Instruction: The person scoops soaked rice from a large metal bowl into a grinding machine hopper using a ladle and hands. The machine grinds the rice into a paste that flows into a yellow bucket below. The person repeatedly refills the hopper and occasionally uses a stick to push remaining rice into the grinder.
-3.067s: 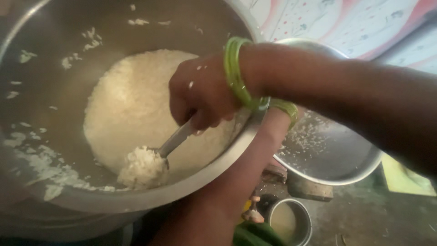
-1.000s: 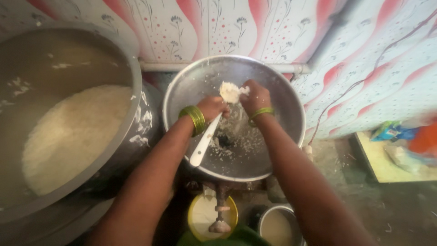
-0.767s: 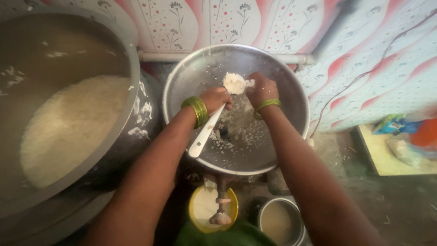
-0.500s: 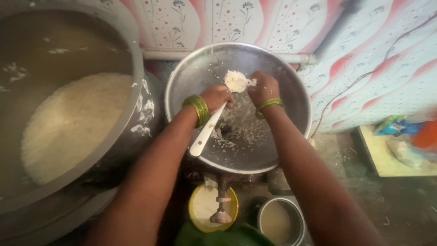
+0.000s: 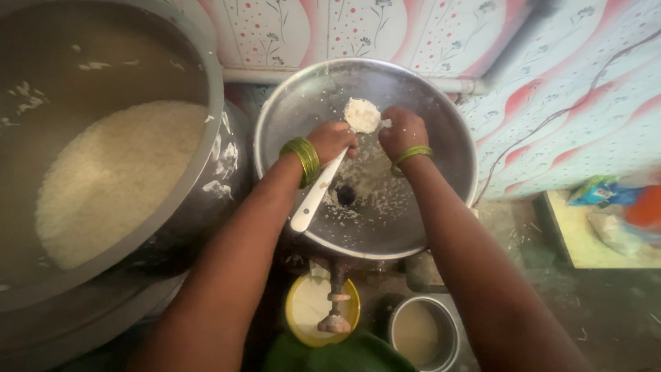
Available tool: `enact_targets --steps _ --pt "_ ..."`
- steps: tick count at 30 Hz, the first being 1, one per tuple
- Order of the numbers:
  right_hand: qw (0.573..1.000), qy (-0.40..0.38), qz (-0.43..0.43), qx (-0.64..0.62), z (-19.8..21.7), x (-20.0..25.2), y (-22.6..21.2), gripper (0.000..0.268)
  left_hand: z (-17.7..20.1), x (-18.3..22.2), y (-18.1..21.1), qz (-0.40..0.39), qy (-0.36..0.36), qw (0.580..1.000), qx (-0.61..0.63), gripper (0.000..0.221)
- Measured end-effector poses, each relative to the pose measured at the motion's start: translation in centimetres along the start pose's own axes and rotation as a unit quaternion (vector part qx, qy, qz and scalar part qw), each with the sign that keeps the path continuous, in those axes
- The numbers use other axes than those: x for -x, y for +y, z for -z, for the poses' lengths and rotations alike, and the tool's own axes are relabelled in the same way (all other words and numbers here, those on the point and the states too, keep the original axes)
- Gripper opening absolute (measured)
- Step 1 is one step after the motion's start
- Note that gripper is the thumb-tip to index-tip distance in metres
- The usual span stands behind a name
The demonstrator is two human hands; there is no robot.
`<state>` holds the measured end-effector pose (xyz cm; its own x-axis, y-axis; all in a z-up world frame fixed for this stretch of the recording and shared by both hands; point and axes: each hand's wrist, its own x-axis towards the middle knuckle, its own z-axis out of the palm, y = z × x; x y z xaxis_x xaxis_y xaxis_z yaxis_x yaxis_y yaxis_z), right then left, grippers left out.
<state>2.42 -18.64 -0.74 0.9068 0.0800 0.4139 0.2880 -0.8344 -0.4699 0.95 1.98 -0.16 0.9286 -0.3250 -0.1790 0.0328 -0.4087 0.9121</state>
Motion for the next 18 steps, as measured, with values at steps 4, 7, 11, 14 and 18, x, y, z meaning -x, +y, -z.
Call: enact_targets --steps 4,7,11,14,18 --pt "0.992 -0.035 -0.119 0.002 0.33 0.02 -0.27 0.025 -0.09 -0.13 -0.08 -0.010 0.007 1.000 -0.004 0.028" --pt "0.998 -0.008 -0.065 0.004 0.33 -0.08 -0.27 0.021 -0.19 -0.25 -0.18 -0.016 -0.005 0.999 -0.043 0.030" --pt "0.999 0.024 -0.033 -0.022 0.09 -0.26 0.33 0.019 -0.22 -0.26 -0.08 -0.017 -0.007 1.000 -0.018 0.028" --pt "0.998 0.055 -0.011 -0.027 -0.08 -0.21 0.58 0.017 -0.27 -0.18 -0.07 -0.001 -0.002 1.000 0.002 0.028" --pt "0.996 0.077 -0.004 -0.034 0.34 -0.16 -0.33 0.015 -0.23 -0.28 -0.18 -0.007 0.000 1.000 -0.011 0.028"
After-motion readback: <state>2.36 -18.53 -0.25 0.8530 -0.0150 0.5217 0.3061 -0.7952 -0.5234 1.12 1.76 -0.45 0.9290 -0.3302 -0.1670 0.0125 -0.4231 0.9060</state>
